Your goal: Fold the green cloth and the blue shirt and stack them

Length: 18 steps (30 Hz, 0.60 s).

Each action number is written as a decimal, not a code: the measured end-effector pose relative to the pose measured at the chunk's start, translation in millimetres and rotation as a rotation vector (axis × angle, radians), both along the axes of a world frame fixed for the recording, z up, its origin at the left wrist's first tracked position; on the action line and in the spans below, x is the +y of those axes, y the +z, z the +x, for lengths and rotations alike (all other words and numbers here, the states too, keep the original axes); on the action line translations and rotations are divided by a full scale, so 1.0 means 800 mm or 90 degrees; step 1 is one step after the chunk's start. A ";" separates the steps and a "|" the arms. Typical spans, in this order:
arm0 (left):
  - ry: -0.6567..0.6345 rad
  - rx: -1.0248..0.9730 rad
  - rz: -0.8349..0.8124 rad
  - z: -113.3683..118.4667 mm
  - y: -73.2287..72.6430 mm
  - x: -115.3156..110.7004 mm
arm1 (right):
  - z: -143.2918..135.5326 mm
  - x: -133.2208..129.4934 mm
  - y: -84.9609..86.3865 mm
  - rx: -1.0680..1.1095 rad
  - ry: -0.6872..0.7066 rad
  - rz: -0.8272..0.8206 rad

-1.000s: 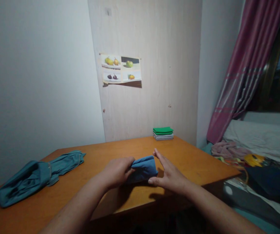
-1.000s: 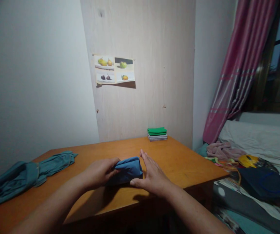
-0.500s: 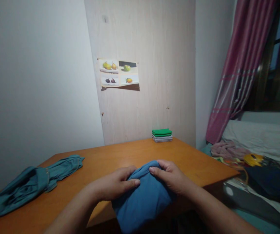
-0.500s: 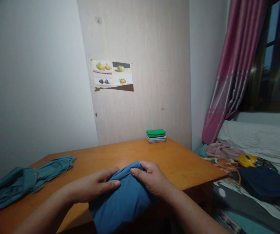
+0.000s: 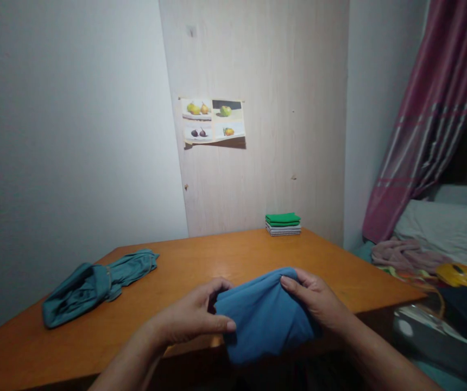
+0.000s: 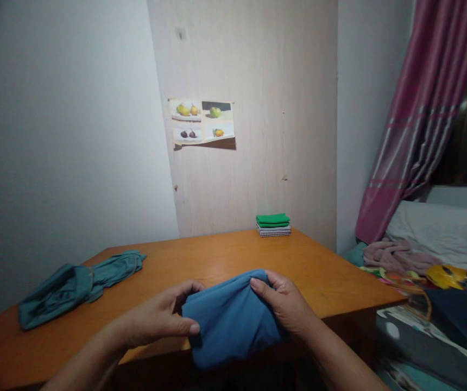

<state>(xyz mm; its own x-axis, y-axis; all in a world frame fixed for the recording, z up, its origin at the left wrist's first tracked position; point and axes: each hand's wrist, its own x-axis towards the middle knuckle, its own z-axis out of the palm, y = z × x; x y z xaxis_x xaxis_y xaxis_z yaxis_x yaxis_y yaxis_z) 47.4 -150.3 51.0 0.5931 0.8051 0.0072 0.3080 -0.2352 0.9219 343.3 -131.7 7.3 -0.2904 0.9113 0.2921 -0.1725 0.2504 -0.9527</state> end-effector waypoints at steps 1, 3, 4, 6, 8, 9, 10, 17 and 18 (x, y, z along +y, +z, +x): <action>0.003 -0.029 -0.013 0.001 -0.004 -0.001 | 0.001 -0.001 -0.002 0.012 0.002 -0.012; 0.017 -0.069 -0.021 0.005 -0.011 -0.004 | 0.001 -0.004 -0.003 0.036 0.010 -0.035; 0.027 -0.077 -0.017 0.007 -0.014 -0.004 | 0.001 -0.006 -0.003 0.048 0.015 -0.048; 0.042 -0.087 -0.007 0.011 -0.017 -0.005 | -0.001 -0.012 -0.003 0.069 0.029 -0.078; 0.046 -0.111 -0.007 0.014 -0.020 -0.006 | -0.004 -0.017 -0.001 0.093 0.044 -0.105; 0.044 -0.126 -0.012 0.014 -0.022 -0.006 | -0.005 -0.020 -0.001 0.108 0.050 -0.113; 0.041 -0.138 -0.022 0.013 -0.024 -0.005 | -0.006 -0.022 -0.001 0.121 0.055 -0.117; 0.022 -0.067 -0.067 0.009 -0.029 0.000 | -0.011 -0.025 -0.005 0.092 0.084 -0.093; 0.010 -0.050 -0.066 0.012 -0.027 -0.001 | -0.012 -0.026 -0.004 0.081 0.089 -0.091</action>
<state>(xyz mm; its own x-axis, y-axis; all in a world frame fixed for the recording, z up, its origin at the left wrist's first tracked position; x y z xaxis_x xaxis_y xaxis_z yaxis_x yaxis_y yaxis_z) 56.8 -151.1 29.4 0.5812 0.8132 -0.0303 0.2367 -0.1333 0.9624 334.0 -152.8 4.1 -0.3850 0.8997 0.2056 -0.3173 0.0802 -0.9449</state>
